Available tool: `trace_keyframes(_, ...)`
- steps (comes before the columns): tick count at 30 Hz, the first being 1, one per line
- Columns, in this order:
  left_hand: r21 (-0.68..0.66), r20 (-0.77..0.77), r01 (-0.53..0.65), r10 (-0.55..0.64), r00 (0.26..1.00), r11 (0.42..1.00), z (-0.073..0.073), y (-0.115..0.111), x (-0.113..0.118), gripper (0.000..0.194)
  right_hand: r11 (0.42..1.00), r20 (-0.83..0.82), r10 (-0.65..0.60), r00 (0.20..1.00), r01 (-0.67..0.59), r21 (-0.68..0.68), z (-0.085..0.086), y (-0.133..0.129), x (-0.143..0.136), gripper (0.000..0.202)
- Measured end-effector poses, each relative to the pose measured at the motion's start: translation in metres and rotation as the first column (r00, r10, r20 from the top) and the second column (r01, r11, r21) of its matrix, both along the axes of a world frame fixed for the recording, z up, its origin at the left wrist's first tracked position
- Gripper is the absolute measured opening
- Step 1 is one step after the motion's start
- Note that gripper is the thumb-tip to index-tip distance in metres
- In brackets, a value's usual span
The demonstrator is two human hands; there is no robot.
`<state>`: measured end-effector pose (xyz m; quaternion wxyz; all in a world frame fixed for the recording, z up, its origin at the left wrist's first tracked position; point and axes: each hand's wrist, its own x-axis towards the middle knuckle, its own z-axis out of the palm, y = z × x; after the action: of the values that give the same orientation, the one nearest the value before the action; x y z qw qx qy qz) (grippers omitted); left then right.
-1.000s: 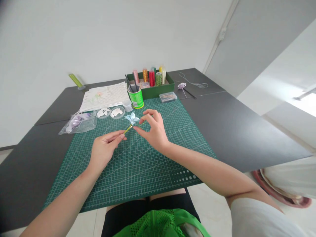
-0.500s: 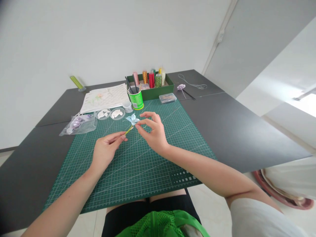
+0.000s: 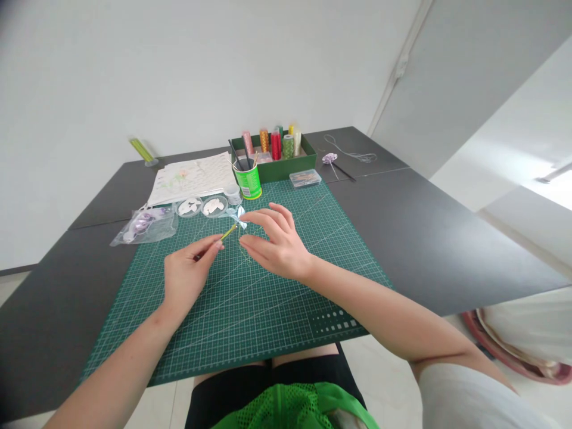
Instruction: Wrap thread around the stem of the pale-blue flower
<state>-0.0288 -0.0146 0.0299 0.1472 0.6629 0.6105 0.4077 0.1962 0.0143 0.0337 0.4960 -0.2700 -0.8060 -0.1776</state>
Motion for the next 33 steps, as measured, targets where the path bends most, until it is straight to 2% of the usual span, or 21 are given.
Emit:
trace_keyframes(3, 0.025, -0.066, -0.017, 0.019, 0.998, 1.000, 0.001, 0.000, -0.002, 0.021, 1.000, 0.052, 0.001, 0.999, 0.000, -0.017, 0.002, 0.004, 0.004, 0.007)
trace_keyframes(7, 0.091, -0.311, -0.007, 0.035, 0.950, 0.996, 0.001, -0.002, -0.001, 0.022, 0.992, -0.100, 0.021, 0.995, -0.033, -0.124, 0.005, 0.006, 0.007, 0.007)
trace_keyframes(9, 0.105, -0.377, 0.013, 0.028, 0.926, 0.994, 0.001, -0.002, 0.000, 0.023, 0.987, -0.070, 0.068, 0.995, -0.077, -0.141, 0.008, 0.005, 0.009, 0.008)
trace_keyframes(12, 0.079, -0.291, 0.014, 0.010, 0.957, 0.997, 0.001, 0.000, -0.001, 0.022, 0.976, 0.213, 0.158, 0.964, -0.121, -0.180, 0.012, 0.004, 0.014, 0.012)
trace_keyframes(14, 0.044, -0.165, -0.002, 0.009, 0.986, 0.999, 0.002, 0.002, -0.003, 0.021, 0.966, 0.312, 0.168, 0.935, -0.093, -0.241, 0.014, 0.009, 0.019, 0.016)
trace_keyframes(16, 0.022, -0.042, -0.019, 0.019, 0.999, 1.000, 0.004, 0.005, -0.005, 0.020, 0.954, 0.292, 0.123, 0.949, -0.032, -0.297, 0.012, 0.018, 0.027, 0.019)
trace_keyframes(19, 0.020, 0.084, -0.043, 0.041, 0.996, 0.999, 0.009, 0.007, -0.006, 0.021, 0.924, 0.228, -0.046, 0.972, 0.129, -0.360, 0.004, 0.036, 0.041, 0.021)
trace_keyframes(22, 0.022, 0.116, -0.060, 0.057, 0.992, 0.998, 0.011, 0.005, -0.005, 0.024, 0.837, 0.245, -0.239, 0.939, 0.327, -0.439, -0.009, 0.051, 0.057, 0.020)
trace_keyframes(24, 0.022, 0.107, -0.064, 0.061, 0.992, 0.998, 0.011, 0.005, -0.005, 0.024, 0.769, 0.282, -0.324, 0.903, 0.425, -0.477, -0.014, 0.056, 0.064, 0.020)
trace_keyframes(26, 0.020, 0.103, -0.057, 0.055, 0.993, 0.998, 0.010, 0.005, -0.004, 0.023, 0.735, 0.268, -0.393, 0.880, 0.476, -0.483, -0.013, 0.056, 0.064, 0.025)
trace_keyframes(27, 0.018, 0.109, -0.050, 0.048, 0.993, 0.999, 0.010, 0.005, -0.004, 0.023, 0.739, 0.236, -0.411, 0.880, 0.474, -0.480, -0.011, 0.054, 0.062, 0.033)
trace_keyframes(29, 0.010, 0.128, -0.020, 0.019, 0.992, 1.000, 0.009, 0.005, -0.003, 0.023, 0.785, 0.153, -0.359, 0.921, 0.387, -0.485, -0.004, 0.047, 0.053, 0.052)
trace_keyframes(31, 0.009, 0.142, 0.021, -0.022, 0.990, 1.000, 0.009, 0.003, -0.001, 0.022, 0.818, 0.078, -0.141, 0.987, 0.161, -0.552, 0.002, 0.038, 0.039, 0.058)
trace_keyframes(32, 0.011, 0.141, 0.045, -0.046, 0.989, 0.999, 0.009, 0.001, 0.001, 0.022, 0.787, 0.030, 0.002, 1.000, 0.017, -0.617, 0.003, 0.032, 0.031, 0.057)
trace_keyframes(33, 0.015, 0.137, 0.070, -0.071, 0.988, 0.997, 0.009, -0.001, 0.002, 0.022, 0.712, -0.037, 0.137, 0.990, -0.124, -0.691, 0.003, 0.026, 0.023, 0.054)
